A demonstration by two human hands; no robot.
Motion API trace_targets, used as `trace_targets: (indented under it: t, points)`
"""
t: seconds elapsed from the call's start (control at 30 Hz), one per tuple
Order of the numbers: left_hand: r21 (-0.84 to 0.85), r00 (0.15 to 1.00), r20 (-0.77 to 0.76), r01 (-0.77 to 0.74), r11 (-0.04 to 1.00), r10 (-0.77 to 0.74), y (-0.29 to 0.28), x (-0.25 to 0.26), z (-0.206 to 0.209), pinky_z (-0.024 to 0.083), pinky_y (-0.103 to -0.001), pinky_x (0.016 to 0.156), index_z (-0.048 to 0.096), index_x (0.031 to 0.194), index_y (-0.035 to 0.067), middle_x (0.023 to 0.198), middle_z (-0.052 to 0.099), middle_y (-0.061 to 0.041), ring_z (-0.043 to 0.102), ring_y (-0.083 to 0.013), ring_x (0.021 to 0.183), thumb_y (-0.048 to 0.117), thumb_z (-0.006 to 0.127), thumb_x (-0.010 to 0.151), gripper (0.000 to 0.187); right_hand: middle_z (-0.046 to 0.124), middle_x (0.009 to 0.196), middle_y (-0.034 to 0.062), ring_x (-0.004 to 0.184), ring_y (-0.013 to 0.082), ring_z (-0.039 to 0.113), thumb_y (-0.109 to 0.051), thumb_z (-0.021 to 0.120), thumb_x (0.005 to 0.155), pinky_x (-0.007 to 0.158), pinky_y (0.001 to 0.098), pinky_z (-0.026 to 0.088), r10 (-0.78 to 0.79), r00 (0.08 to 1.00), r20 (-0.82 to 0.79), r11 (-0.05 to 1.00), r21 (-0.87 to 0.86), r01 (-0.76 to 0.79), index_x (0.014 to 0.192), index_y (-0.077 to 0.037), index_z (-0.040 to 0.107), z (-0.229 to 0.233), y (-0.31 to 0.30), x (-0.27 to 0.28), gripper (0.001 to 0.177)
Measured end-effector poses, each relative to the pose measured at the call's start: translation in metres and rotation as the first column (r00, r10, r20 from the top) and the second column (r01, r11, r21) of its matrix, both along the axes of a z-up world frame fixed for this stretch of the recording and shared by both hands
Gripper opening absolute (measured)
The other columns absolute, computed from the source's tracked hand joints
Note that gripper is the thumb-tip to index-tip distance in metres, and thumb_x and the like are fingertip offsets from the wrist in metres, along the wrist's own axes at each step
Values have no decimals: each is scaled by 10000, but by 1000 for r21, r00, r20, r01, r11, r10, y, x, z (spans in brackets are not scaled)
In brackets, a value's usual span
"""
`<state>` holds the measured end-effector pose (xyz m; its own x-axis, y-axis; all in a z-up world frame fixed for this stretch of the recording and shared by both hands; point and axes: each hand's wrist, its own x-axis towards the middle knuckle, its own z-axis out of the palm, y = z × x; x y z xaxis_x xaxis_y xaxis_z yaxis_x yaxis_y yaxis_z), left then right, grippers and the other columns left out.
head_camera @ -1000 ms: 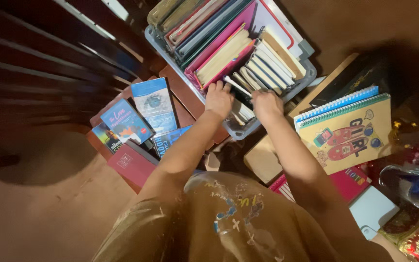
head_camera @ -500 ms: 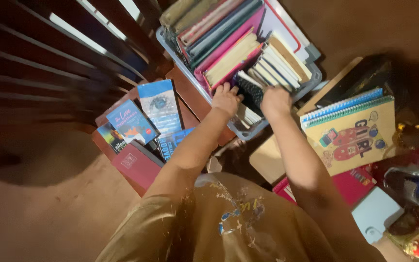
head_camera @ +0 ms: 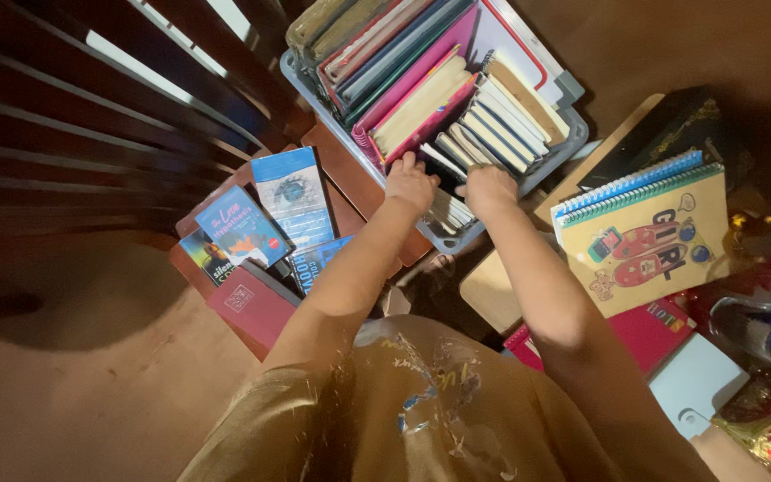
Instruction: The person wipes the covers of various notebooks and books with a white cloth. They pick up items from a plastic storage bin and a table, wipe them individually, and place them back into the bin or onto a stack.
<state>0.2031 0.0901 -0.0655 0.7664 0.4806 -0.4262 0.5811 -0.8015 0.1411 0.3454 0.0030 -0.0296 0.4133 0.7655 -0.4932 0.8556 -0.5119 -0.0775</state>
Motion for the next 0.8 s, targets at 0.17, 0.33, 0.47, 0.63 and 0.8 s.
trace_targets:
  t: [0.17, 0.33, 0.47, 0.63, 0.8]
  points:
    - [20, 999, 33, -33, 999, 32, -3, -2, 0, 390, -411, 1003, 732, 1234, 280, 1341, 607, -79, 427, -303, 1291, 225, 500, 982, 347, 727, 1136, 211, 1075, 375, 701, -155, 625, 918, 903, 475, 560, 3, 999, 53, 998, -69, 1, 1064, -71, 787, 21, 10, -7, 234]
    - [19, 993, 117, 15, 1000, -17, 2, -1, 3, 398, -425, 969, 697, 1235, 281, 1532, 435, -78, 403, -326, 1269, 184, 523, 896, 394, 731, 1148, 223, 1067, 384, 712, -85, 541, 960, 884, 478, 564, -38, 991, 132, 999, -10, 40, 1062, -21, 779, 1, 11, 9, 267]
    - [2, 992, 122, 11, 1000, -12, 3, -2, -3, 402, -420, 1023, 687, 1259, 253, 1572, 405, -98, 403, -326, 1308, 197, 509, 945, 365, 731, 1149, 228, 1075, 376, 714, -71, 521, 951, 881, 467, 573, -102, 984, 147, 995, 14, 101, 1094, 2, 756, -14, 9, 19, 285]
    - [60, 973, 225, -63, 996, 48, 0, 0, -27, 443, -411, 1028, 560, 1421, 143, 1561, 440, -125, 433, -320, 1323, 186, 516, 948, 477, 747, 1030, 261, 951, 410, 733, -90, 523, 976, 813, 496, 568, -133, 974, 181, 984, 141, 108, 1300, 69, 571, -11, 3, 13, 364]
    - [44, 978, 206, -45, 998, 35, 0, 3, -19, 432, -435, 1014, 419, 1532, 181, 1588, 368, -144, 415, -342, 1309, 169, 515, 943, 597, 722, 1019, 216, 878, 441, 709, -177, 641, 950, 775, 525, 545, -117, 990, 78, 898, 434, 72, 1072, -26, 637, 56, -29, -32, 194]
